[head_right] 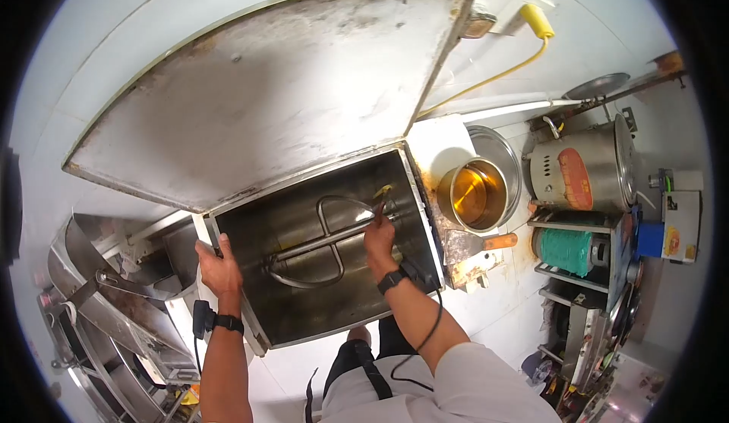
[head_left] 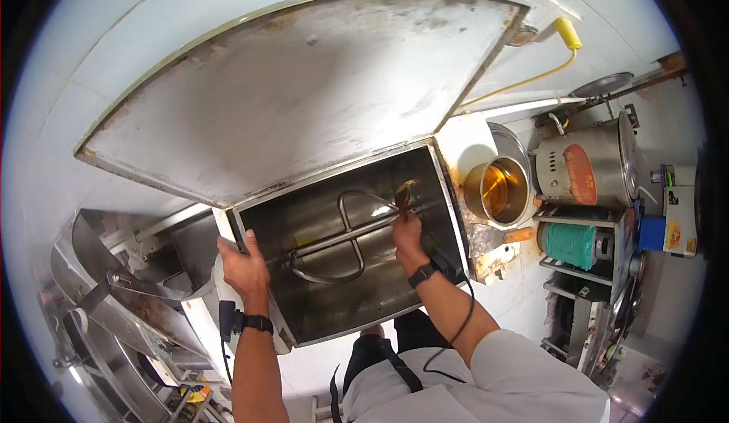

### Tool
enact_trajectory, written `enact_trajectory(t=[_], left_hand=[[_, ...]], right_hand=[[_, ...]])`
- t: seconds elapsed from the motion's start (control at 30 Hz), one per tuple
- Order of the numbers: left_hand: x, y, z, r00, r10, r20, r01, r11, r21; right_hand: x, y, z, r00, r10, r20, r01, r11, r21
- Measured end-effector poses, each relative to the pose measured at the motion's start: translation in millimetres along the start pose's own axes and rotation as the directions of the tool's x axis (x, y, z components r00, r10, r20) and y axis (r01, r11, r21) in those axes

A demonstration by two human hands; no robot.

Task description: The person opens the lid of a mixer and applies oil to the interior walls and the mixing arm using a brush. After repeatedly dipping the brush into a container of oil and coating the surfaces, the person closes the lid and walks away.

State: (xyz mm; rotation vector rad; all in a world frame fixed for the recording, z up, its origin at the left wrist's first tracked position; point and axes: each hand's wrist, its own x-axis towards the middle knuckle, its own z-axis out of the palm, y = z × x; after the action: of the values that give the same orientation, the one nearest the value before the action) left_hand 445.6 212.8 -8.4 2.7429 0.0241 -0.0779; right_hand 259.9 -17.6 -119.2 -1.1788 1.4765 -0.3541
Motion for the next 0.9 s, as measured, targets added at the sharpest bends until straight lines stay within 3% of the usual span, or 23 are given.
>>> enact_trajectory(t=[0.07,0.1,0.17,0.2,0.27,0.3,0.37,0.4,0.47,0.6,0.67,0.7,0.8,0.87,0.9], left_hand=[[0.1,2.3,0.0,1.000,0.004,-0.009,-0.004,1.000,-0.003],[-0.7,3.8,-1.4,1.000,-0.010,0.002,0.010,1.000,-0.010],[-0.3,4.7,-2.5,1.000,-0.008,0.017,0.008,1.000,-0.012],[-0.5,2.2,-0.6,1.000,-0.003,0.007,0.003,1.000,-0.011],[-0.9,-0.9,1.8,1.000,0.002,-0.005,-0.002,1.000,-0.021],[-1.4,-3.2,2.1,1.000,-0.003,-0.003,0.003,1.000,-0.027],[-0.7,3.1,-3.4,0.999,-0.013,0.033,0.014,0.999,-0.045],[-0.9,1.6,-1.9,0.999,-0.012,0.034,0.014,0.999,-0.045],[0.5,-6.5,5.3,1.000,0.006,-0.006,-0.006,1.000,-0.027],[1.7,-6.3,9.2,0.999,0.048,-0.025,-0.050,0.997,-0.053],[0.2,-7.3,6.7,0.999,0.040,-0.008,-0.041,0.998,-0.049],[0.3,-7.4,5.0,1.000,0.029,-0.008,-0.029,0.998,-0.048],[0.9,-4.7,1.5,1.000,0.017,0.023,-0.016,0.999,-0.049],[0.9,-5.0,0.6,0.999,0.029,0.026,-0.028,0.998,-0.050],[1.0,-4.5,-0.1,0.999,0.028,0.025,-0.027,0.999,-0.045]], right_hand=[[37.7,21.4,1.6,0.992,-0.015,-0.127,-0.007,0.985,-0.173],[38.5,16.5,1.9,0.992,-0.013,-0.129,-0.009,0.986,-0.167],[35.9,8.0,0.2,0.939,0.207,-0.273,-0.236,0.969,-0.076],[25.7,5.8,-9.9,0.935,0.214,-0.282,-0.241,0.968,-0.066],[-6.3,-0.4,-37.5,0.984,0.086,-0.155,-0.071,0.992,0.100],[-23.6,-6.0,-44.9,0.983,0.084,-0.161,-0.068,0.993,0.102],[-50.9,-14.8,-47.7,0.950,-0.080,-0.301,0.120,0.986,0.118],[-51.1,-18.0,-44.1,0.950,-0.080,-0.302,0.120,0.986,0.118],[-45.4,-27.7,-36.6,0.978,0.096,-0.188,-0.060,0.980,0.190],[-15.2,-12.5,-41.1,0.978,0.072,-0.194,-0.045,0.989,0.142],[-51.2,-45.5,-71.5,0.996,0.065,-0.063,-0.053,0.983,0.177],[-78.3,-68.8,-86.2,0.994,0.091,0.056,-0.104,0.944,0.314],[-134.7,-115.2,-120.7,0.986,0.079,0.147,-0.130,0.918,0.376],[-142.7,-129.6,-151.1,0.994,-0.077,0.079,0.058,0.975,0.213],[-136.4,-131.5,-178.3,0.977,-0.171,0.124,0.157,0.981,0.119]])
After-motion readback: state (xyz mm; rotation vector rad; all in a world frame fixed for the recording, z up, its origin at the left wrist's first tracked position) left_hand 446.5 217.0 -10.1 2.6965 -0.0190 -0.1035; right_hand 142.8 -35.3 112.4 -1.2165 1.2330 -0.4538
